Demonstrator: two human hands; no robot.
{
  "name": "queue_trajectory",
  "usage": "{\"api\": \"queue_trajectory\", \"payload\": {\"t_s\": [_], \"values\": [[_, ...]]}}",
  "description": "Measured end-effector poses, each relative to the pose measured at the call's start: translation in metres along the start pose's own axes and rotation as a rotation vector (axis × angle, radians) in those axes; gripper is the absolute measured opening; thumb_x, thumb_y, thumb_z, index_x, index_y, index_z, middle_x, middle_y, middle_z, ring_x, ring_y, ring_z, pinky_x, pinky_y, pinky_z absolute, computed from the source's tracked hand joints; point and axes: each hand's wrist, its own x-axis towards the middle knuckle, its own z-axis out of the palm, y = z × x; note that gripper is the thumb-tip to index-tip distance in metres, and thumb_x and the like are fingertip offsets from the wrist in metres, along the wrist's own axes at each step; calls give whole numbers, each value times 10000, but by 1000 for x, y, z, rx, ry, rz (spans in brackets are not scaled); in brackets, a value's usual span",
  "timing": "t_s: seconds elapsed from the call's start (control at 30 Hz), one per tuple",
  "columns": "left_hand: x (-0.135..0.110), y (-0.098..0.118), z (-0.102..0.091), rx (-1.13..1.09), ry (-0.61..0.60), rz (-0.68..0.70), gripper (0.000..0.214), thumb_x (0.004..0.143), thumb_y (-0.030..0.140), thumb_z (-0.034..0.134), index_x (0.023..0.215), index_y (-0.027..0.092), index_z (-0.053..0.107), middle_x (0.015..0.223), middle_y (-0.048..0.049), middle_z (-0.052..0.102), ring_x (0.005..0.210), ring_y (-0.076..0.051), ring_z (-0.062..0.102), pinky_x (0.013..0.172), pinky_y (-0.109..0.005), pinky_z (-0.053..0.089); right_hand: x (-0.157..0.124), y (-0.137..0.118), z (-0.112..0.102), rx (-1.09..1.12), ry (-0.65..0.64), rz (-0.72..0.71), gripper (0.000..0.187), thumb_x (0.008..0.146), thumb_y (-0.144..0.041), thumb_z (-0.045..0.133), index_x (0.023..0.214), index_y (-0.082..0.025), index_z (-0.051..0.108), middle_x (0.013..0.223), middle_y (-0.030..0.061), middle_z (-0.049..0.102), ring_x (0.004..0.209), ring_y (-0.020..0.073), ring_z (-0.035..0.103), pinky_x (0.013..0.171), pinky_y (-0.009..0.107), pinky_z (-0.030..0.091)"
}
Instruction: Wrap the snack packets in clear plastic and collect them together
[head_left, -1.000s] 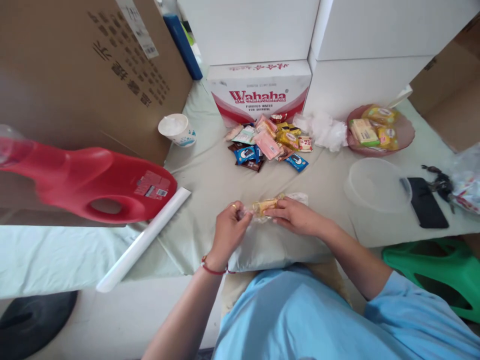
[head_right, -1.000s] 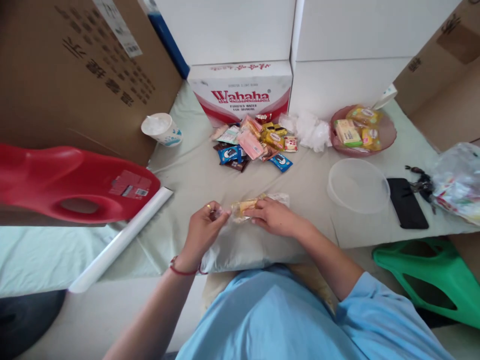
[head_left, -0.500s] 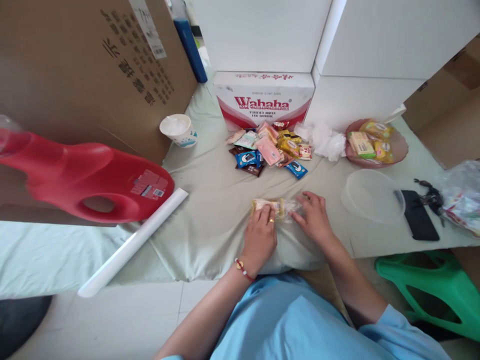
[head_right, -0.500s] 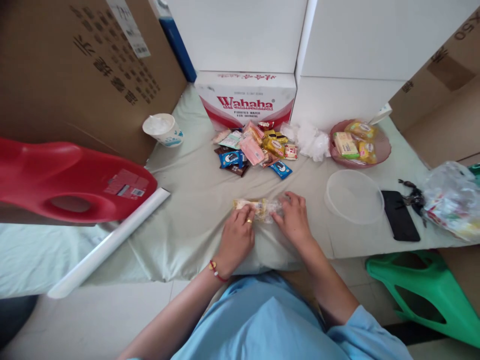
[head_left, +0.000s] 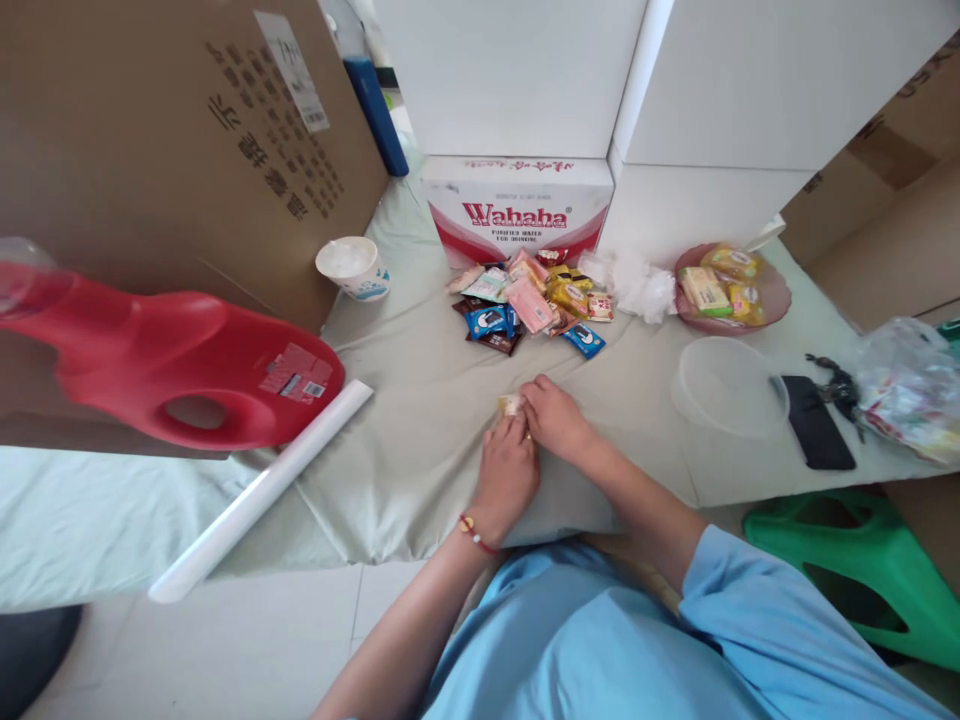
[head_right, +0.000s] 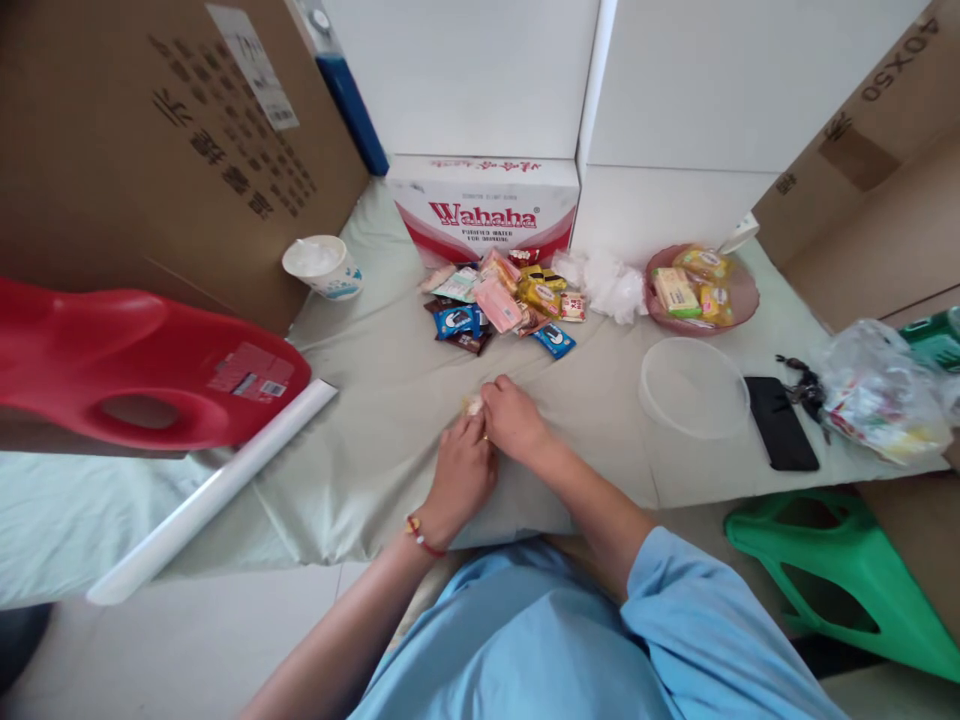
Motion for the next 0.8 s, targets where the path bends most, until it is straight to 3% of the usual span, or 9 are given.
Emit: {"api": "queue_trajectory", "payload": {"t_s": [0.1, 0.2, 0.3, 0.43, 0.53, 0.63, 0.7, 0.8], "values": [[-13, -20, -10, -189, 73, 41, 478, 867, 89, 500, 1301, 184, 676, 1422, -136, 663, 1347, -288, 590, 1140, -519, 493, -7, -6, 5, -39, 34, -110, 327, 1092, -381, 464, 1150, -134, 669, 1190, 172, 631, 1126, 295, 549, 1002, 413, 459], [-38, -42, -22, -232, 143, -27, 299, 932, 162, 494, 1099, 215, 736, 1395, -110, 681, 1297, -270, 618, 1093, -487, 531, -20, -8, 10, -103, 58, -148, 519, 1004, -536, 620, 1321, -126, 602, 1305, 204, 594, 1196, 355, 499, 1014, 496, 464], [-64, -66, -28, -188, 213, -121, 243, 972, 243, 501, 1007, 233, 742, 1219, -87, 742, 1157, -263, 664, 1012, -463, 559, -22, -11, 16, -164, 33, -121, 513, 981, -417, 678, 1414, -168, 558, 1349, 186, 600, 1202, 355, 508, 993, 504, 486], [-88, -93, -30, -93, 285, -151, 229, 985, 320, 526, 952, 239, 738, 1154, -85, 747, 1104, -280, 671, 964, -463, 553, -24, 2, 5, -56, 98, -58, 350, 1067, -264, 492, 1399, -224, 594, 1338, 141, 656, 1208, 293, 561, 1040, 440, 494], [-97, -99, -29, -51, 292, -78, 199, 977, 284, 531, 977, 228, 722, 1142, -101, 749, 1076, -288, 678, 955, -473, 551, -35, 39, -37, 135, 276, 24, 397, 1092, -316, 435, 1466, -227, 536, 1379, 127, 662, 1243, 249, 605, 1071, 378, 493], [-97, -96, -26, -8, 313, -26, 154, 955, 242, 552, 986, 220, 701, 1089, -116, 749, 1036, -297, 683, 950, -488, 547, -37, 109, -105, 200, 561, 205, 436, 1081, -370, 436, 1493, -248, 513, 1347, 105, 686, 1207, 252, 648, 1007, 385, 531], [-95, -92, -23, 27, 322, -15, 130, 935, 223, 572, 983, 227, 692, 1048, -109, 745, 1011, -295, 686, 950, -488, 545, -28, 167, -152, 165, 732, 294, 405, 1040, -346, 480, 1404, -212, 597, 1300, 107, 700, 1196, 261, 645, 992, 400, 532], [-93, -87, -21, 63, 307, 21, 132, 919, 201, 580, 997, 230, 682, 1036, -106, 737, 999, -291, 690, 960, -484, 544, -3, 246, -207, 173, 845, 565, 373, 1043, -347, 404, 1103, -136, 706, 965, 103, 729, 858, 207, 663, 791, 345, 542]]}}
